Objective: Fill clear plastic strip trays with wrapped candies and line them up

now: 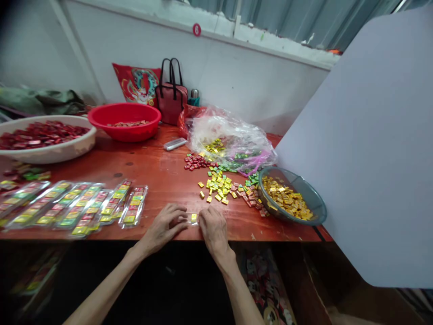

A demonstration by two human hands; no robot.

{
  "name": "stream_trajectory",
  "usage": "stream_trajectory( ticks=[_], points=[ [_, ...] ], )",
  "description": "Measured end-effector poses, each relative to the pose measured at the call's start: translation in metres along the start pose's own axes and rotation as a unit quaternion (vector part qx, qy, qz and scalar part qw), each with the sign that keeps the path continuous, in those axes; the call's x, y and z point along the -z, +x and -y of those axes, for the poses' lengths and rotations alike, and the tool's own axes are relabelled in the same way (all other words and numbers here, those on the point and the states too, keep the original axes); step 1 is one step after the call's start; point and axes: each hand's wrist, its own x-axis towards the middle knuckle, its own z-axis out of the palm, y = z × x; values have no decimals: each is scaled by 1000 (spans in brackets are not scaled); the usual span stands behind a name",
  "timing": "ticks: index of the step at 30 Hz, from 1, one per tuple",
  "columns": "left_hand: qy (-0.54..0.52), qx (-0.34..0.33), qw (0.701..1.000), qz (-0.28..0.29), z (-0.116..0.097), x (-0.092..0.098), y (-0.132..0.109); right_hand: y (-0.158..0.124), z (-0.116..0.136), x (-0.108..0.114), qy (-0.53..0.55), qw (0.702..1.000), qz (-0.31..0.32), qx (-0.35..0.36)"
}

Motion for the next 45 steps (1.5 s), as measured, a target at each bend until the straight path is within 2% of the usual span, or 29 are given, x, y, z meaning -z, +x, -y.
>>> stream_trajectory(
  ticks=[3,6,9,12,15,17,20,22,27,36,38,40,43,45],
  points=[
    [-17,11,1000,-6,-1,0,0,3,7,-4,42,999,15,23],
    [-30,20,999,-11,-1,-1,0,19,8,1,122,989,57,57],
    [-33,22,999,-19,0,-1,0,58,0,12,125,989,44,61],
    [-28,30,999,-18,1,-1,-1,116,-14,17,85,995,11,52],
    [-18,30,999,-11,2,-1,-1,171,-26,4,58,998,4,24],
    [-13,27,1000,-8,2,-1,-2,197,-31,-11,62,998,7,12],
    [-9,24,1000,-2,3,-1,-1,217,-35,-30,84,996,18,-12],
    [-10,21,1000,4,2,0,-1,222,-38,-34,109,993,30,-30],
    [-16,16,1000,3,2,1,-1,209,-44,-17,205,973,88,-60],
    [-12,7,1000,-7,1,1,-1,124,-30,30,382,910,127,-95],
    [-11,7,1000,-5,0,2,0,107,-29,40,398,903,143,-75],
    [-5,6,1000,-4,-1,2,0,94,-29,51,377,910,173,-33],
    [3,9,1000,-5,-1,2,0,77,-32,62,308,922,231,37],
    [4,8,1000,-7,0,1,0,68,-32,62,244,935,246,79]
  ],
)
